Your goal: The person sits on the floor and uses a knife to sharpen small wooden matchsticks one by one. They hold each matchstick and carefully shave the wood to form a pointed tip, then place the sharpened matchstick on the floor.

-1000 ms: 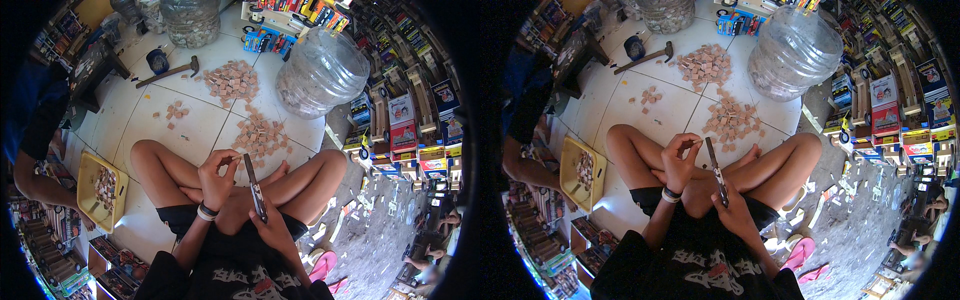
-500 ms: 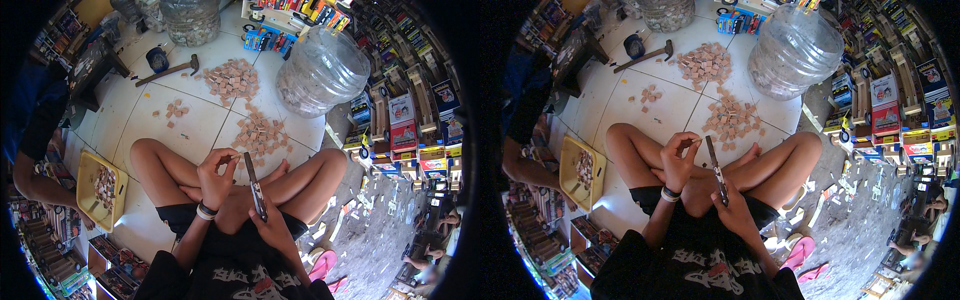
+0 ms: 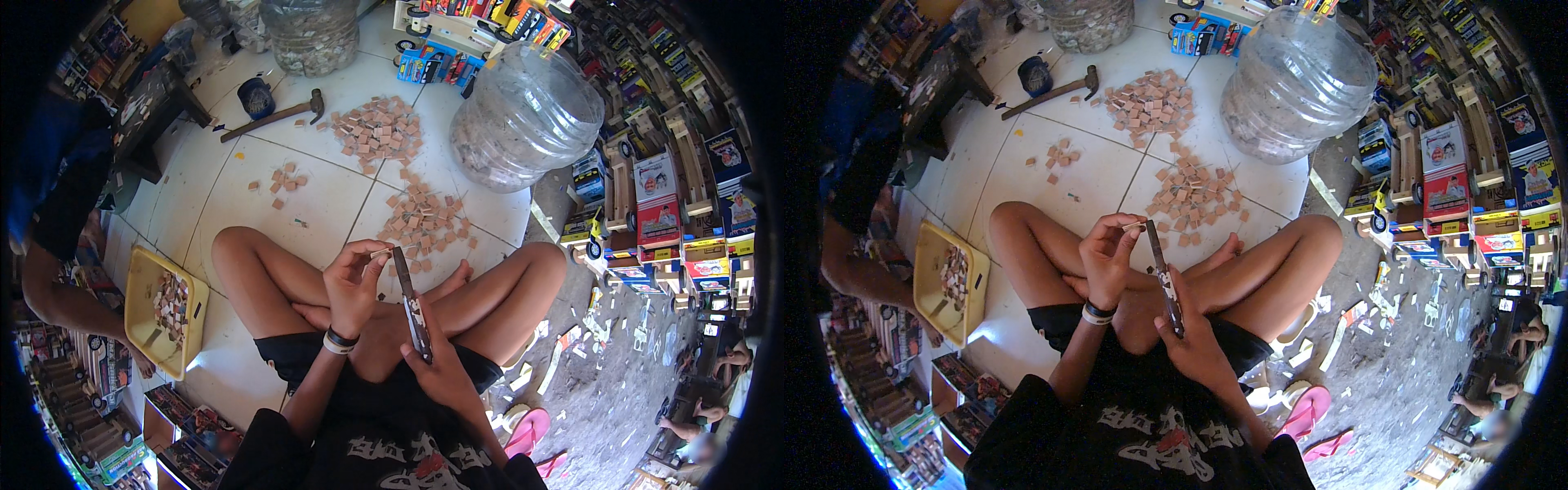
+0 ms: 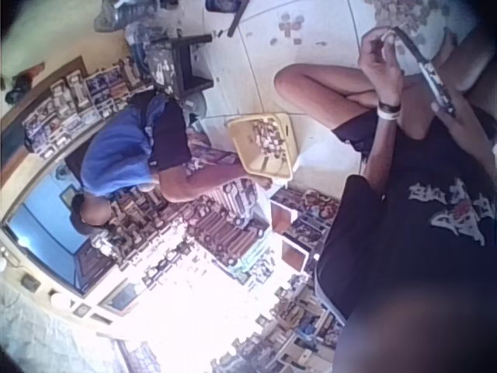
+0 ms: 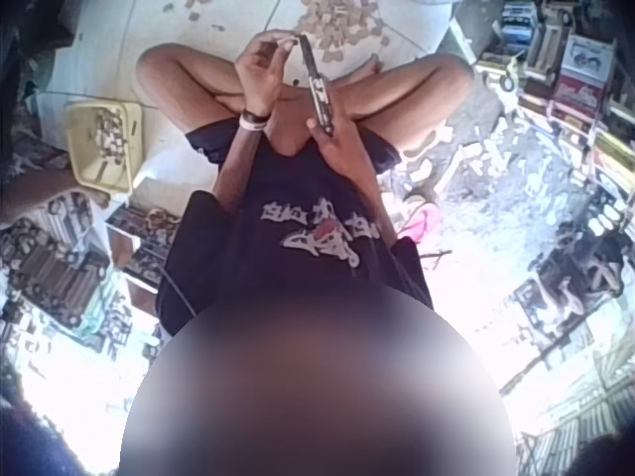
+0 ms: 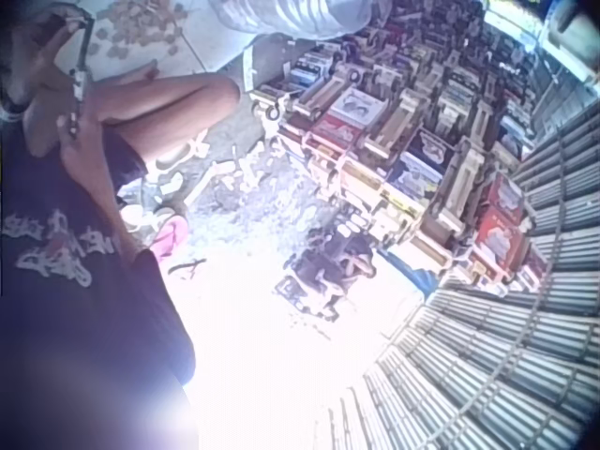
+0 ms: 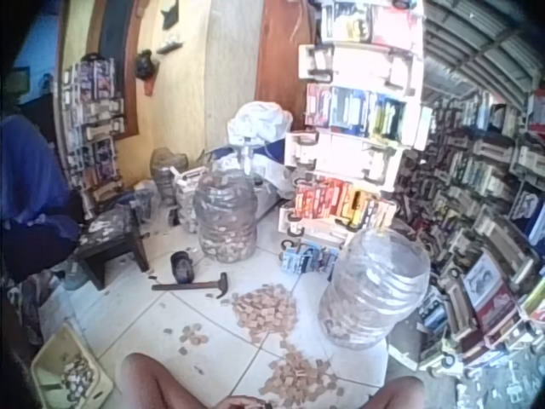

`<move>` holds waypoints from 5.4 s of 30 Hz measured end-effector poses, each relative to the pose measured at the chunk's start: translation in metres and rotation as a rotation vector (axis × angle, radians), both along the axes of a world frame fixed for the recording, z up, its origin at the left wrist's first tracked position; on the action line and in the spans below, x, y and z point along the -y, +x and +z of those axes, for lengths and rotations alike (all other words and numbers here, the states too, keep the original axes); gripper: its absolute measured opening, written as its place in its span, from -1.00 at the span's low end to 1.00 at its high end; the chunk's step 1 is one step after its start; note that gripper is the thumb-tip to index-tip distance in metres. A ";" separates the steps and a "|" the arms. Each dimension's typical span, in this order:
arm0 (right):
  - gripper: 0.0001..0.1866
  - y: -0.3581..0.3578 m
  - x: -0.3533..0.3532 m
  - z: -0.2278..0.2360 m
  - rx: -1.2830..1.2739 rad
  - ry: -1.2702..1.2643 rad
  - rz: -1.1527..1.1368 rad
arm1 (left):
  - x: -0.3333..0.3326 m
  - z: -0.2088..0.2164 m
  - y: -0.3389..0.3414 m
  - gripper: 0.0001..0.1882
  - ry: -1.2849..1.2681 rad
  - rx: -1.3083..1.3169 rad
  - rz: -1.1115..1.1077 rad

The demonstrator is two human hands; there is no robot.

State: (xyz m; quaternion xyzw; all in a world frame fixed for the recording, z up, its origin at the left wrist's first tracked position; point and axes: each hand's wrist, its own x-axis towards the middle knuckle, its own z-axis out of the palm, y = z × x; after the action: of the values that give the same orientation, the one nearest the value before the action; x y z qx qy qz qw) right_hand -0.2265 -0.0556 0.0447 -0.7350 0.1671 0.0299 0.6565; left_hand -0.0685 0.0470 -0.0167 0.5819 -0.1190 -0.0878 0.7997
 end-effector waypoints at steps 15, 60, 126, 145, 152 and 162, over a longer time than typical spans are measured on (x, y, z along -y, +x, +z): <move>-0.12 -0.001 0.002 -0.001 0.015 0.062 0.071 | -0.003 0.003 0.001 -0.80 0.019 0.018 0.042; -0.25 0.003 0.022 -0.005 -0.010 -0.081 0.156 | -0.027 0.045 0.020 -0.66 0.168 -0.374 -0.080; -0.30 -0.016 0.008 -0.009 -0.120 0.433 -0.007 | -0.088 0.014 0.087 -0.87 -0.179 -0.332 -0.096; -0.28 0.011 0.005 0.008 0.053 0.656 0.106 | -0.055 0.053 0.053 -0.81 -0.528 -0.368 -0.209; -0.26 0.013 0.003 0.000 0.072 0.609 0.136 | -0.025 0.033 0.008 -0.80 -0.515 -0.520 -0.289; -0.24 0.007 0.005 0.001 0.017 0.709 0.092 | -0.017 0.032 -0.001 -0.80 -0.564 -0.534 -0.257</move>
State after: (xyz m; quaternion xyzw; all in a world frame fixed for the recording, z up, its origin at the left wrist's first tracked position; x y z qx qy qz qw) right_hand -0.2197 -0.0602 0.0452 -0.4684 0.1073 0.1094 0.8701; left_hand -0.0693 0.0639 0.0151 0.2771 0.0018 -0.2989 0.9132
